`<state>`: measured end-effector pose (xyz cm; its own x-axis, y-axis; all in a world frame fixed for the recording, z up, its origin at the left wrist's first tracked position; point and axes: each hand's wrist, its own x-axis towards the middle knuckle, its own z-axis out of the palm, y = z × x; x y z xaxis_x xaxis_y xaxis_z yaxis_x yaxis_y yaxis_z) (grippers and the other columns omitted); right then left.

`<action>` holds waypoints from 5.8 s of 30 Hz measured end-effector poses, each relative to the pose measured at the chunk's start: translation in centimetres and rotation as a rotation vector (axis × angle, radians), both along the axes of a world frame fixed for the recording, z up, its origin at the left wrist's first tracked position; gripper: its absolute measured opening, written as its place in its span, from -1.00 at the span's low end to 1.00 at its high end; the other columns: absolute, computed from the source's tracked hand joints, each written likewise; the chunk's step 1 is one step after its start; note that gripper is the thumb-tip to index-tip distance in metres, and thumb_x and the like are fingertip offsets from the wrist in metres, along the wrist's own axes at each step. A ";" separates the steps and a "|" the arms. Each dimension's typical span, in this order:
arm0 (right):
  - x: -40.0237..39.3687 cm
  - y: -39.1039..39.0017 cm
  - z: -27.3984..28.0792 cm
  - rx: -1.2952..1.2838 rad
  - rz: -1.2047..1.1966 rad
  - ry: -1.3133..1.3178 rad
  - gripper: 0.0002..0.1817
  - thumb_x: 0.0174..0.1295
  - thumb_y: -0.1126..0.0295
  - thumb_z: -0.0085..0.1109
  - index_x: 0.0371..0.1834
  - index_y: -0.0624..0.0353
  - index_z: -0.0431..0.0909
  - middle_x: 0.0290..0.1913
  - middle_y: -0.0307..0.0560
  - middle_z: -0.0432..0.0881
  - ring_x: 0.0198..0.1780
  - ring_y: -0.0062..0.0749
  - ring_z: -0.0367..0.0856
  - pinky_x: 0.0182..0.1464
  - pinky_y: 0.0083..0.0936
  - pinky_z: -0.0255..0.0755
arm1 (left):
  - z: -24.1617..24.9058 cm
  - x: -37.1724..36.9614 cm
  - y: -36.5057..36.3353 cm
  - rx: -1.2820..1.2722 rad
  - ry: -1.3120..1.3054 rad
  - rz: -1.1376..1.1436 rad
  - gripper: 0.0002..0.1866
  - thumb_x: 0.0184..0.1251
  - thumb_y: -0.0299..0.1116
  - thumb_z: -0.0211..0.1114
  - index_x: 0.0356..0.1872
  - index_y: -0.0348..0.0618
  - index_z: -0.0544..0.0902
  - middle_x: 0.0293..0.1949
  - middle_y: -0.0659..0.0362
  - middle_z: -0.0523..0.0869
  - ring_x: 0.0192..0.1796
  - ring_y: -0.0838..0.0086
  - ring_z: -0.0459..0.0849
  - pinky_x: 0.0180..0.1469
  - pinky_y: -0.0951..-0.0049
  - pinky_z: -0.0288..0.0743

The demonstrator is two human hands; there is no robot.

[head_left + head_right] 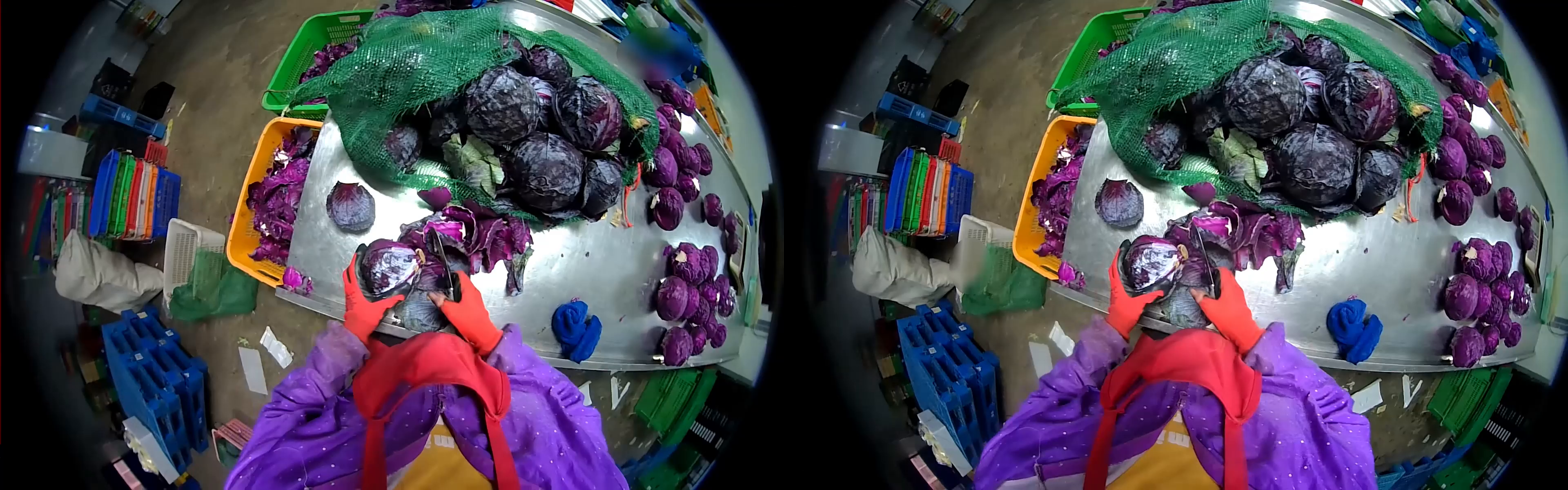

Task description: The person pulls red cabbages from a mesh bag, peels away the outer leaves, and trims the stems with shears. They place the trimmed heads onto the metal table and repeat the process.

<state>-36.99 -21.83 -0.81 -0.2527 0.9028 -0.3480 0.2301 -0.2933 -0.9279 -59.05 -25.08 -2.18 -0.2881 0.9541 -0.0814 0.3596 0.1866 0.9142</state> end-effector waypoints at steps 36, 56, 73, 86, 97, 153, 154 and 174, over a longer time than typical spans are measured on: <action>-2.3 5.2 -1.9 -0.280 0.263 0.180 -0.65 0.27 0.41 0.18 0.11 0.26 0.53 -0.22 -0.21 0.63 -0.25 -0.56 0.50 -0.18 -0.52 0.44 | 3.4 -4.5 1.3 -0.120 -0.941 0.207 -0.13 0.14 -0.75 0.35 0.50 -0.15 0.18 0.31 0.09 0.43 0.30 0.38 0.48 0.32 0.37 0.44; -4.4 9.0 2.4 0.277 0.556 -0.282 -0.40 0.47 0.08 -0.05 0.46 0.18 0.24 0.30 0.31 0.45 0.27 0.19 0.47 0.28 -0.17 0.36 | -1.6 -0.6 2.9 0.007 -0.869 0.180 -0.16 0.05 -0.59 0.48 0.40 -0.15 0.27 0.24 0.12 0.45 0.27 0.39 0.46 0.33 0.36 0.40; -1.4 6.4 -2.2 0.097 -0.066 -0.230 -0.60 0.47 0.19 0.03 0.24 0.16 0.47 -0.15 0.14 0.69 -0.14 -0.18 0.68 -0.05 -0.33 0.49 | 0.7 -4.0 1.9 0.004 -0.586 0.115 -0.02 -0.09 -0.65 0.59 0.42 -0.19 0.24 0.32 0.08 0.37 0.34 0.37 0.39 0.35 0.39 0.43; -6.4 8.1 1.7 0.231 0.364 -0.139 -0.35 0.25 0.11 0.33 0.31 0.26 0.42 0.13 0.23 0.61 0.18 0.04 0.60 0.23 -0.28 0.43 | -0.4 -2.7 2.3 0.026 -0.395 0.031 0.26 -0.32 -0.51 0.73 0.50 -0.18 0.08 0.40 0.03 0.26 0.39 0.23 0.37 0.40 0.25 0.40; -5.8 6.9 5.2 0.277 0.618 -0.417 -0.30 0.40 0.09 0.08 0.51 0.15 0.12 0.33 0.51 0.33 0.18 0.36 0.51 0.18 -0.09 0.47 | 0.2 -1.4 2.4 -0.081 0.121 -0.078 0.27 -0.34 -0.09 0.72 0.45 -0.31 0.12 0.33 -0.11 0.30 0.40 0.04 0.31 0.42 0.11 0.25; 1.5 3.2 -0.2 0.147 0.107 -0.276 -0.58 0.47 0.25 0.05 0.29 0.22 0.41 0.07 0.11 0.60 0.03 -0.23 0.60 0.10 -0.37 0.44 | -1.1 -1.4 2.1 0.010 -0.133 -0.024 0.30 -0.39 -0.39 0.74 0.50 -0.20 0.09 0.41 -0.01 0.28 0.44 0.20 0.31 0.49 0.19 0.22; 0.7 3.7 1.7 0.230 0.111 -0.302 -0.56 0.46 0.26 0.05 0.33 0.19 0.38 0.13 0.18 0.57 0.06 -0.12 0.61 0.12 -0.33 0.45 | -0.6 -1.2 2.3 -0.012 -0.045 -0.028 0.31 -0.40 -0.34 0.74 0.50 -0.20 0.09 0.41 -0.02 0.28 0.44 0.16 0.30 0.49 0.17 0.21; -0.3 8.9 -2.0 0.277 -0.081 -0.382 -0.59 0.50 0.22 -0.01 0.19 0.34 0.47 -0.21 0.11 0.65 -0.20 -0.33 0.55 -0.05 -0.41 0.43 | 3.0 0.6 5.3 -0.086 0.489 -0.276 0.36 -0.45 0.09 0.68 0.50 -0.17 0.12 0.39 0.00 0.28 0.41 0.06 0.23 0.38 0.05 0.14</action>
<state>-37.25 -12.92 -2.79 -0.0781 0.9862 -0.1461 0.5567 -0.0784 -0.8270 -58.46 -19.78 0.79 -0.0524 0.9952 -0.0825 0.7835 0.0922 0.6145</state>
